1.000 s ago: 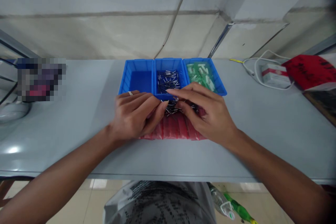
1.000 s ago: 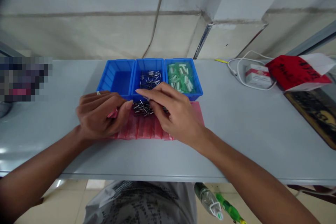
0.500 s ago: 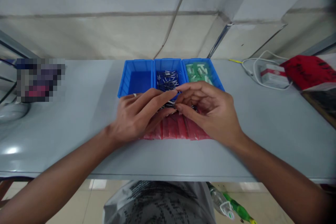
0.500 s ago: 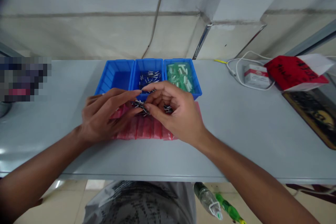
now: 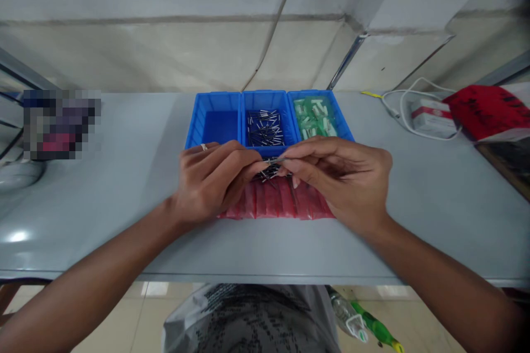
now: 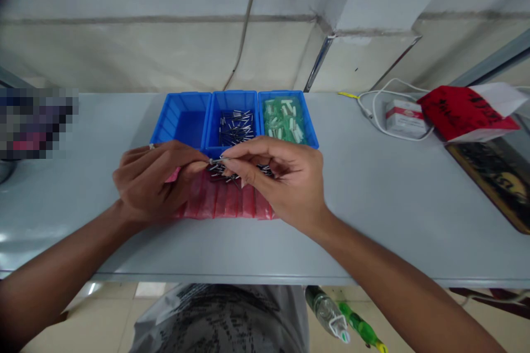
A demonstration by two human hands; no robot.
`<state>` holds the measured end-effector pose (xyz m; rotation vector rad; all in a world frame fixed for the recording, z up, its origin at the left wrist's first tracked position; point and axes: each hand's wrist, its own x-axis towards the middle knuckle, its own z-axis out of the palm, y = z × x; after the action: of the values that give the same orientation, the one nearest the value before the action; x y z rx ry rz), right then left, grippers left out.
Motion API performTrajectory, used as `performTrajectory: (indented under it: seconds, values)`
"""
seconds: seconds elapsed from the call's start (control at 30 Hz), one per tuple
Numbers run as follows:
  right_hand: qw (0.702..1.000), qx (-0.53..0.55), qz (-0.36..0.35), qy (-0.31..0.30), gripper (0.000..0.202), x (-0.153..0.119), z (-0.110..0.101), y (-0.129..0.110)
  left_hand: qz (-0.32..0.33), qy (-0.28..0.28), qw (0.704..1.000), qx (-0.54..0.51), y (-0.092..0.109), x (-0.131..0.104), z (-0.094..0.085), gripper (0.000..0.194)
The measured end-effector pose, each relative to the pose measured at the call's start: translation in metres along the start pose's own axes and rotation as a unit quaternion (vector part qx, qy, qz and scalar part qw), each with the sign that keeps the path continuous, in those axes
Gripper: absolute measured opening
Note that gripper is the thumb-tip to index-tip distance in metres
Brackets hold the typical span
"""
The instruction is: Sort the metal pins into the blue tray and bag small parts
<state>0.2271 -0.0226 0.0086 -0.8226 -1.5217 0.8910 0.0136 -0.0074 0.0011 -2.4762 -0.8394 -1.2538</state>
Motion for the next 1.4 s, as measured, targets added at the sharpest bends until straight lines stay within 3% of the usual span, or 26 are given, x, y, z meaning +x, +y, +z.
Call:
performTrajectory:
  seconds: [0.17, 0.33, 0.77, 0.87, 1.17, 1.4]
  values:
    - [1.0, 0.001, 0.024, 0.014, 0.015, 0.0008, -0.0016, 0.0004, -0.009, 0.017, 1.0, -0.016, -0.0004, -0.0009, 0.0023, 0.017]
    - [0.999, 0.029, 0.039, 0.002, 0.014, 0.0019, -0.0028, 0.0017, -0.011, 0.014, 1.0, 0.0, -0.0018, -0.0016, 0.0016, 0.004]
    - [0.996, 0.075, 0.049, 0.007, 0.015, 0.0016, -0.0016, 0.0036, -0.009, 0.036, 0.999, -0.012, -0.001, -0.0004, 0.0025, 0.016]
    - [0.996, 0.069, 0.055, -0.005, 0.013, 0.0016, -0.0025, 0.003, -0.018, 0.018, 1.0, -0.012, -0.0026, -0.001, 0.0023, 0.007]
    - [0.994, 0.09, 0.056, -0.006, 0.013, 0.0, -0.0004, 0.0032, -0.021, -0.005, 0.999, -0.032, -0.0038, -0.0023, 0.0011, 0.023]
    - [0.997, 0.066, 0.047, -0.002, 0.012, 0.0, -0.0007, 0.0023, -0.028, -0.001, 0.999, -0.02, -0.0047, -0.0049, 0.0055, 0.005]
